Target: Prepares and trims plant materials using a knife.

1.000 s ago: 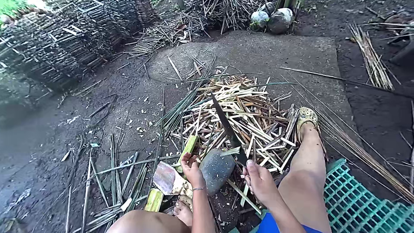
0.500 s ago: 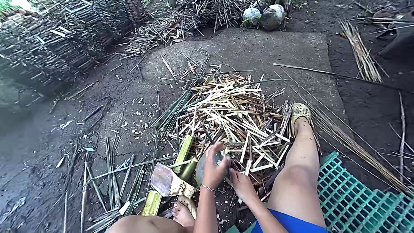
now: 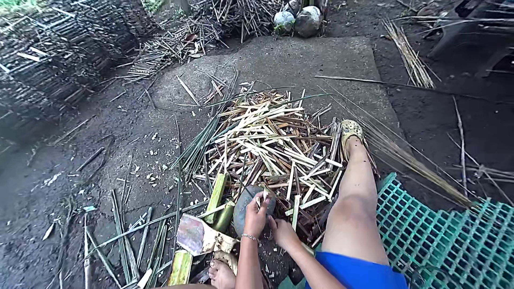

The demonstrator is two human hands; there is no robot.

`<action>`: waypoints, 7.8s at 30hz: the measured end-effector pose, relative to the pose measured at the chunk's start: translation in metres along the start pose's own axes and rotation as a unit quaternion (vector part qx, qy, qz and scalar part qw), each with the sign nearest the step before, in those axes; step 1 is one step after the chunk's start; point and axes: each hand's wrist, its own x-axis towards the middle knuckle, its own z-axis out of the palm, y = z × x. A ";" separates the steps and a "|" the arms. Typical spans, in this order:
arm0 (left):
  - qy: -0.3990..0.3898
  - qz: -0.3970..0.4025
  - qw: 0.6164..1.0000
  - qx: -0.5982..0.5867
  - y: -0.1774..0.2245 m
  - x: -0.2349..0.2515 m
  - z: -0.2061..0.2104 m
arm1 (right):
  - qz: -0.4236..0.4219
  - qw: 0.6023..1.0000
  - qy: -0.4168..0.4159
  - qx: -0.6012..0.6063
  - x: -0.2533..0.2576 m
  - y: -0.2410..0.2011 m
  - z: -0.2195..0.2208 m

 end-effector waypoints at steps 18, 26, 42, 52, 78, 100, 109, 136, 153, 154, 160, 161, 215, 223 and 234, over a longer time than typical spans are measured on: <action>-0.002 0.039 0.999 -0.020 0.138 0.102 0.011 | 0.103 0.856 -0.091 0.499 -0.068 0.027 -0.031; -0.139 -0.288 0.923 0.215 -0.056 0.023 0.115 | -0.035 0.706 -0.028 0.707 -0.130 0.124 -0.134; 0.098 -0.004 0.993 0.071 0.003 0.015 0.074 | -0.151 0.614 -0.116 0.766 -0.105 0.150 -0.139; 0.200 -0.004 0.974 0.110 0.005 0.009 -0.008 | -0.068 0.878 0.054 0.471 -0.087 0.032 -0.078; 0.114 -0.035 0.988 0.098 0.009 0.003 -0.013 | -0.171 0.974 0.066 0.133 -0.053 -0.051 -0.063; 0.137 0.177 0.972 -0.066 0.024 -0.006 -0.041 | -0.145 0.986 0.068 0.042 -0.032 -0.002 -0.025; 0.128 0.117 0.984 -0.041 0.023 0.002 0.001 | -0.046 0.998 0.006 -0.048 -0.027 -0.006 -0.024; 0.245 0.061 0.968 0.008 0.002 0.004 0.033 | 0.016 0.998 -0.060 -0.017 -0.007 -0.014 0.008; 0.216 -0.020 0.972 -0.086 0.006 0.018 -0.002 | -0.008 0.959 0.146 0.242 -0.014 0.032 -0.011; 0.196 -0.036 0.977 -0.068 0.003 0.018 0.004 | -0.034 0.949 0.158 0.269 -0.019 0.027 -0.019; 0.078 -0.004 0.996 -0.042 0.001 0.009 0.013 | -0.293 0.896 0.160 0.293 -0.046 0.009 -0.063; 0.061 -0.002 0.997 -0.046 -0.001 0.009 0.012 | -0.332 0.890 0.141 0.280 -0.047 0.007 -0.070; 0.080 0.028 0.996 0.016 -0.011 0.012 0.012 | -0.243 0.968 0.054 0.034 -0.085 -0.050 -0.106; 0.096 -0.066 0.989 0.085 -0.026 0.023 0.014 | -0.158 0.987 0.015 0.009 -0.063 -0.059 -0.088; 0.362 0.038 0.913 -0.183 -0.015 -0.004 -0.035 | -0.115 0.993 0.022 0.006 -0.041 -0.050 -0.067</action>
